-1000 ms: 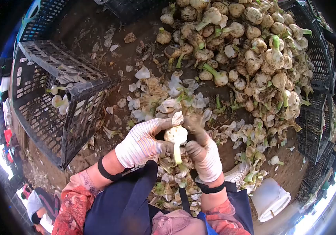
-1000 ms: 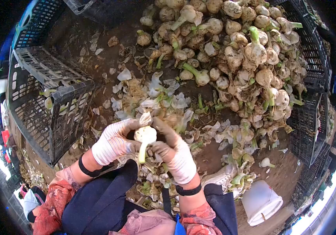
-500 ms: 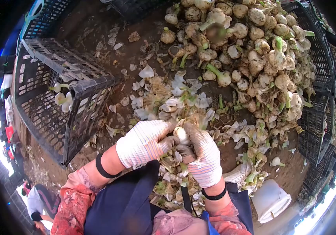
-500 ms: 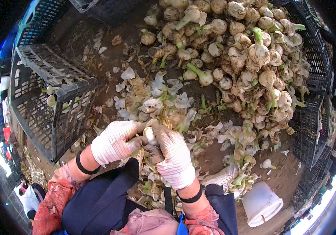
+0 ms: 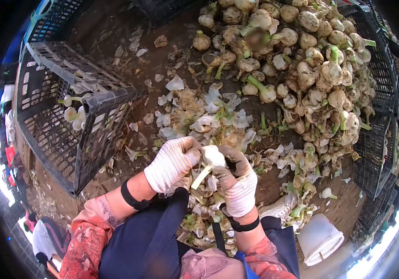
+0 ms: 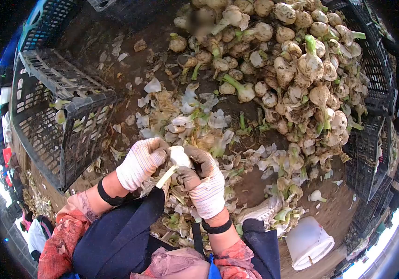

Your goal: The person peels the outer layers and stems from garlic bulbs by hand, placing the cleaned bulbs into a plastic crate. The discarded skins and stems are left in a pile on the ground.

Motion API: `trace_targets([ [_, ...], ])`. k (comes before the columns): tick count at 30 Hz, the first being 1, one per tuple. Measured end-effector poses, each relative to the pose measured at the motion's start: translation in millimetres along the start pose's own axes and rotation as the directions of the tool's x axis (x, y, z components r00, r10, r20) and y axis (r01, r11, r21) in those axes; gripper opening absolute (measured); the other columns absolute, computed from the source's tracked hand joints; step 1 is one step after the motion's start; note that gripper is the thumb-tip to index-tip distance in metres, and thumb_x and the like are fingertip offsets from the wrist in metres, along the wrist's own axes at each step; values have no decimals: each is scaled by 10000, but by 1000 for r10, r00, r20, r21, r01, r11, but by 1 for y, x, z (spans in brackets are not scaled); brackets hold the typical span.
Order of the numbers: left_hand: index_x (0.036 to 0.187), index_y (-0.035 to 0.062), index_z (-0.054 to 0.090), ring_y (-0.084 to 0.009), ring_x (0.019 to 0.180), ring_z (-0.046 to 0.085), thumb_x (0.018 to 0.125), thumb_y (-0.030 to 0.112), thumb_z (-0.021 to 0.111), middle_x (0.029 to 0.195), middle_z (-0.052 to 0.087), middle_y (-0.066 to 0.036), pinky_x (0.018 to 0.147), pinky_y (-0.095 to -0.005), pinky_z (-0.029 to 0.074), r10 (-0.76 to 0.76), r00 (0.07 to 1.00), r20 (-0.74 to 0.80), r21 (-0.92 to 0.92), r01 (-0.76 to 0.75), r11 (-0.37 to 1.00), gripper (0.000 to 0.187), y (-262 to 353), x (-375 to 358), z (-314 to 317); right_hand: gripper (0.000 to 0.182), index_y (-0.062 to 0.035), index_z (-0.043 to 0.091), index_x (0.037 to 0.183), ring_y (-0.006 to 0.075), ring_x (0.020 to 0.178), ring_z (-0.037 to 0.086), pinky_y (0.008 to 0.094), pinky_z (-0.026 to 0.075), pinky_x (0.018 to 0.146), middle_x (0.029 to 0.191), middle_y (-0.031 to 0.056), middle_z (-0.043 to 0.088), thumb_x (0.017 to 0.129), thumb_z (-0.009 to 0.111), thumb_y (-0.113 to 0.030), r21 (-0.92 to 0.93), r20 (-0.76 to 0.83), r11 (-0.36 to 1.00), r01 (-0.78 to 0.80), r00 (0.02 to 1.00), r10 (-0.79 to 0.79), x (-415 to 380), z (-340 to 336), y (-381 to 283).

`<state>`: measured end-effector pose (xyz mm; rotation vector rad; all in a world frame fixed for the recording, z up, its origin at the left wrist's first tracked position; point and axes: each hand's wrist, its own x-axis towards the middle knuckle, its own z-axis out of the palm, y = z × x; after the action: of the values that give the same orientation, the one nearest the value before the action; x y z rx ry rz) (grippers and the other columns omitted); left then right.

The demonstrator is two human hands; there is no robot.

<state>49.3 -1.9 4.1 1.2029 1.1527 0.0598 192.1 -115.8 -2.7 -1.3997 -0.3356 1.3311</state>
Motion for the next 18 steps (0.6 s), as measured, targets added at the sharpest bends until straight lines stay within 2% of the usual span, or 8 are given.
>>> trace_targets([
  [3,956,27,645,-73,563,533,920,220,570,722,616,-10,517,-226,429,-212,976,53,-263,219,940,210,13,-6,-4,412,10,565,1298,153,984,641,274,520,870,1155,94,658,897,662,24,135,32,988,-77,997,73,0,0,-1],
  [6,966,34,631,-70,533,528,930,281,590,712,612,-13,492,-215,416,-109,994,14,-336,107,936,253,9,-5,-8,460,9,537,1349,129,974,616,239,500,809,1192,72,647,900,632,-12,458,84,869,-186,983,165,7,0,9],
  [9,964,46,620,-69,540,533,938,293,589,721,619,-17,497,-204,426,-129,991,-23,-368,111,923,251,16,-5,-11,513,6,493,1420,127,1000,604,245,494,827,1231,78,635,919,597,-41,349,117,897,-272,962,246,14,4,0],
  [11,956,52,616,-67,541,532,936,306,591,727,621,-17,493,-204,421,3,993,-120,-258,-34,966,256,12,-2,-13,577,-22,449,1479,122,1013,593,232,487,821,1256,71,620,911,545,-20,283,259,890,-358,922,289,24,-6,0],
  [13,930,53,615,-66,551,539,936,298,584,734,619,-16,492,-209,427,-10,995,-96,-288,-18,957,247,15,-3,-14,603,-28,459,1466,106,963,589,229,489,797,1212,63,626,868,525,-5,28,221,921,-387,901,372,18,-1,-11],
  [15,941,46,634,-62,564,541,938,307,608,742,618,-20,496,-212,438,-78,996,51,-404,92,910,262,20,-7,-17,588,-34,483,1434,104,888,585,232,490,744,1157,59,635,848,524,-7,42,202,939,-342,923,328,17,5,3],
  [17,1037,54,672,-64,604,562,954,206,637,748,612,-27,524,-219,479,-170,985,15,-684,134,717,177,18,1,-15,574,-39,506,1401,101,814,582,235,491,691,1101,55,644,828,524,-9,56,182,957,-285,945,271,18,3,13],
  [18,1065,57,663,-92,628,586,970,183,613,790,627,-37,562,-229,510,-239,971,-5,-894,103,437,166,22,5,-21,531,-49,532,1348,100,748,566,238,476,635,1045,52,646,819,533,-16,220,247,901,-373,915,319,18,-1,16],
])
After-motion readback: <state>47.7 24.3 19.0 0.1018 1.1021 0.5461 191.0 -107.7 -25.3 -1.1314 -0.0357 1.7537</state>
